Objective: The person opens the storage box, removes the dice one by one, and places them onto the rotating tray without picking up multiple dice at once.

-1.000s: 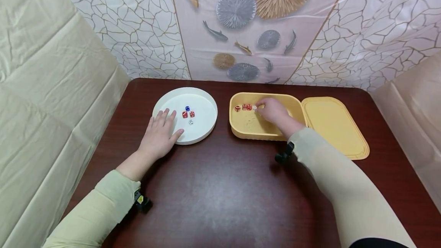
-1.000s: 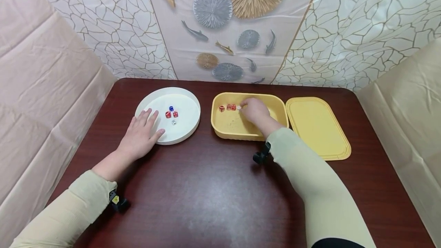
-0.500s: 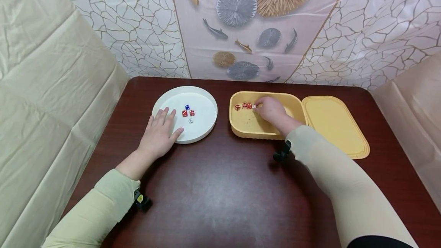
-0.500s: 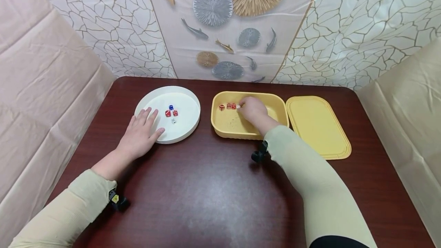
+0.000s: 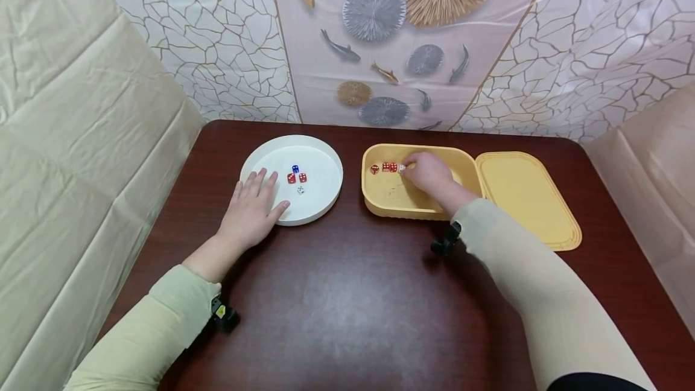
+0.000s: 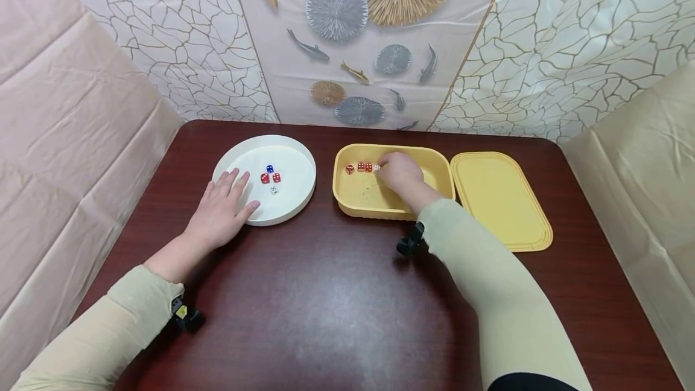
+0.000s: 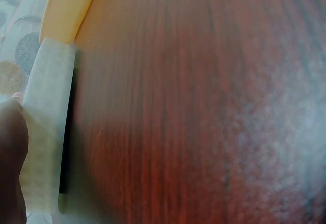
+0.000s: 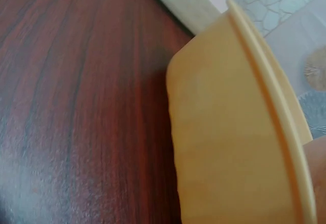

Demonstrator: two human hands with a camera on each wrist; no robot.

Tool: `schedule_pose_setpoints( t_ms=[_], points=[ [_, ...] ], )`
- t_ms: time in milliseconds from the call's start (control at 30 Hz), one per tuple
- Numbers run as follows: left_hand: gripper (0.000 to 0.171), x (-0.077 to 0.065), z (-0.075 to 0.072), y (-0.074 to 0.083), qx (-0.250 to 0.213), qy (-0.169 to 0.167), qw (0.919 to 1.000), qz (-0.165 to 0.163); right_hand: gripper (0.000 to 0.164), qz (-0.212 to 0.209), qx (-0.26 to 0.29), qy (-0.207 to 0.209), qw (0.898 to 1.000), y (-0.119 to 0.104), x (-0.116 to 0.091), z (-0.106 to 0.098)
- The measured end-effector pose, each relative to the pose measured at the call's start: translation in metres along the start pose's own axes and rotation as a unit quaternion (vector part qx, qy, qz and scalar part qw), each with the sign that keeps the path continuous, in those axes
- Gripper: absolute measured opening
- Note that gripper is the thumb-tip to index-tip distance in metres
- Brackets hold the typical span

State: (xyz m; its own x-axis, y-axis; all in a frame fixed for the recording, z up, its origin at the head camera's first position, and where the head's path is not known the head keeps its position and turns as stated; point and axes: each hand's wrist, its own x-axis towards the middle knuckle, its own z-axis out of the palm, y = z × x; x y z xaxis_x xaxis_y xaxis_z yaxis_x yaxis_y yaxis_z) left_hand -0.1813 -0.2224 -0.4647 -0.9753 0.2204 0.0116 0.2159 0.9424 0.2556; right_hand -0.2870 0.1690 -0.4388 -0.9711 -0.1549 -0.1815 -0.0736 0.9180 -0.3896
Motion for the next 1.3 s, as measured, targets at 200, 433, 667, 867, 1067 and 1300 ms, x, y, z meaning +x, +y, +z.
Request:
schedule_pose_setpoints(
  t_ms=[200, 433, 667, 867, 1067, 1300],
  points=[
    [0.077, -0.001, 0.001, -0.001, 0.0, -0.001, 1.0, -0.004, 0.035, 0.002, 0.013, 0.003, 1.0, -0.002, -0.004, -0.002],
    [0.077, -0.001, 0.001, -0.001, -0.004, 0.001, 1.0, -0.004, 0.035, -0.002, 0.028, 0.005, 1.0, -0.007, -0.01, -0.005],
    [0.076, -0.001, 0.001, -0.001, -0.005, 0.004, 1.0, -0.002, 0.036, -0.004, 0.088, 0.02, 0.996, -0.011, -0.016, -0.01],
    [0.077, 0.0, 0.002, -0.001, -0.002, 0.004, 1.0, -0.003, 0.036, 0.005, 0.142, 0.015, 0.99, -0.017, -0.022, -0.016],
    [0.077, 0.0, 0.002, -0.001, -0.003, 0.005, 1.0, -0.001, 0.037, -0.003, 0.158, 0.021, 0.987, -0.027, -0.024, -0.019],
    [0.077, 0.0, 0.001, -0.001, -0.005, 0.006, 1.0, -0.001, 0.031, -0.025, 0.221, 0.02, 0.975, -0.049, -0.023, -0.016]
  ],
)
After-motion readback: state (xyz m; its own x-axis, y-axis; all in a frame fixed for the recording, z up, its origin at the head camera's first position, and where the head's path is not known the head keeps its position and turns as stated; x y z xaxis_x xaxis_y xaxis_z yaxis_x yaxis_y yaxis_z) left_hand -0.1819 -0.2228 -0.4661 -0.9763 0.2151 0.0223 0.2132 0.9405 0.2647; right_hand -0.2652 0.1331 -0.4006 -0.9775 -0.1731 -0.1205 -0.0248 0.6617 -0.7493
